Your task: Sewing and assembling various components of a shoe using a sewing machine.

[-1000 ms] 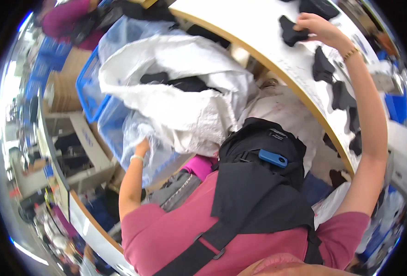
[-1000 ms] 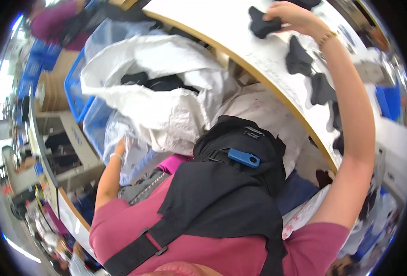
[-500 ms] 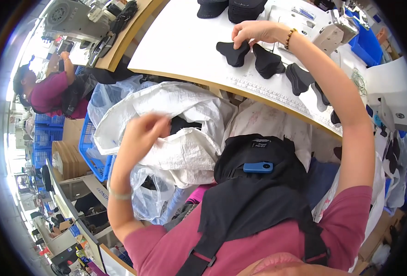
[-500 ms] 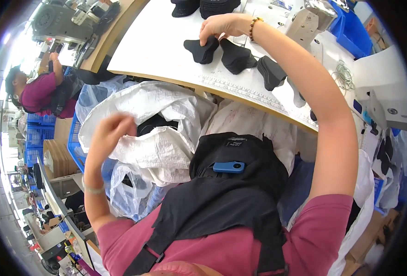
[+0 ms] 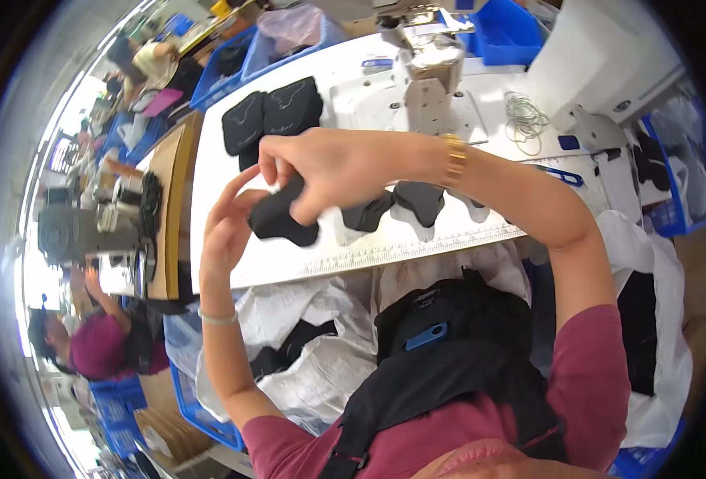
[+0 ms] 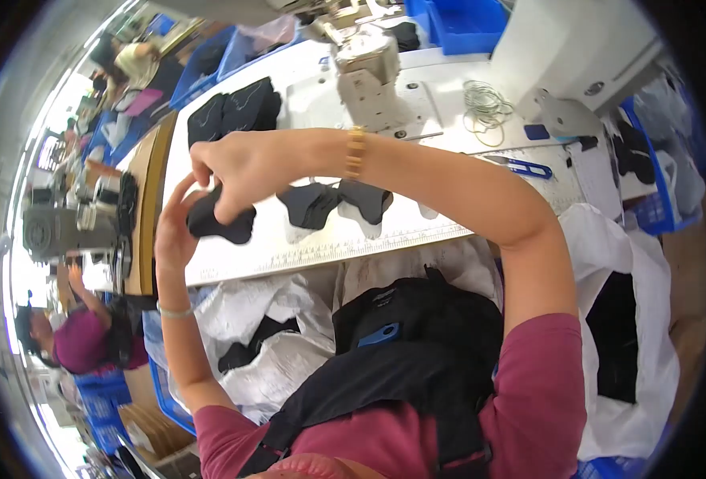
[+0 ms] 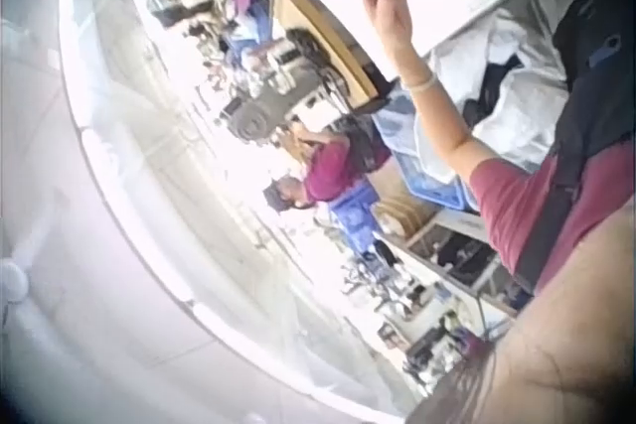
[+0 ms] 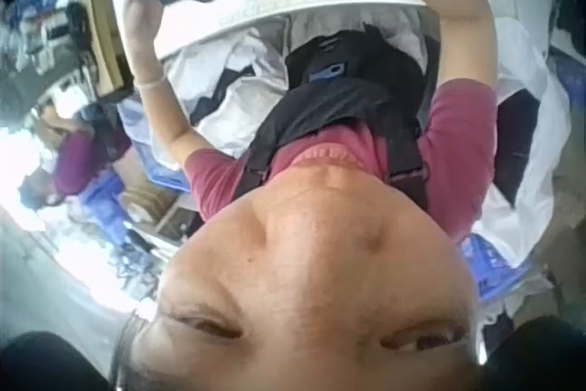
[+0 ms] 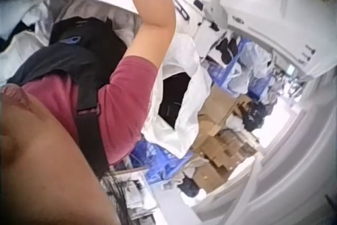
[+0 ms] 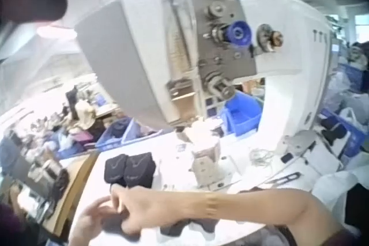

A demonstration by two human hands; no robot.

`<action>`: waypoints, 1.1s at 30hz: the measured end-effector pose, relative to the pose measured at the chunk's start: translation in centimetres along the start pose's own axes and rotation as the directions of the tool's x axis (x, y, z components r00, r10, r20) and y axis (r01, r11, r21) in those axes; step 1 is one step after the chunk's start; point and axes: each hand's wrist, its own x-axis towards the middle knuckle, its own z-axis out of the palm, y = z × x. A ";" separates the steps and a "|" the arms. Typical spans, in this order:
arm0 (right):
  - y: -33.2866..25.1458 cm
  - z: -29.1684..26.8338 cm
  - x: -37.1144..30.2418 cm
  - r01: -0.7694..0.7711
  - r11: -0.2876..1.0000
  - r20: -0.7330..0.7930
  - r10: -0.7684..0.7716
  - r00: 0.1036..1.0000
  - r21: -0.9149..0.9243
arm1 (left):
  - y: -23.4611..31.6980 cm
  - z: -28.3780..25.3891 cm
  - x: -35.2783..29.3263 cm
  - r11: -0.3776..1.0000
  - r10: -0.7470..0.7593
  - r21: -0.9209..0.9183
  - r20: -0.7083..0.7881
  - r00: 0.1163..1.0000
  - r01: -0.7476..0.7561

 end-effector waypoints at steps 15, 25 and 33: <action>13.8 -17.2 -15.8 -0.452 0.874 -0.674 0.443 0.591 0.179 | -5.9 3.6 3.3 0.743 -0.457 0.434 -0.226 0.860 0.509; 23.5 -38.3 -10.8 -0.839 0.477 -0.965 -0.114 0.238 -0.263 | -8.2 6.2 4.7 0.781 -0.335 0.494 -0.187 0.923 0.383; 24.7 -25.7 -3.4 -0.503 0.568 -0.749 -0.374 0.547 -0.651 | -8.2 6.0 2.5 0.709 -0.313 0.518 -0.378 0.871 0.479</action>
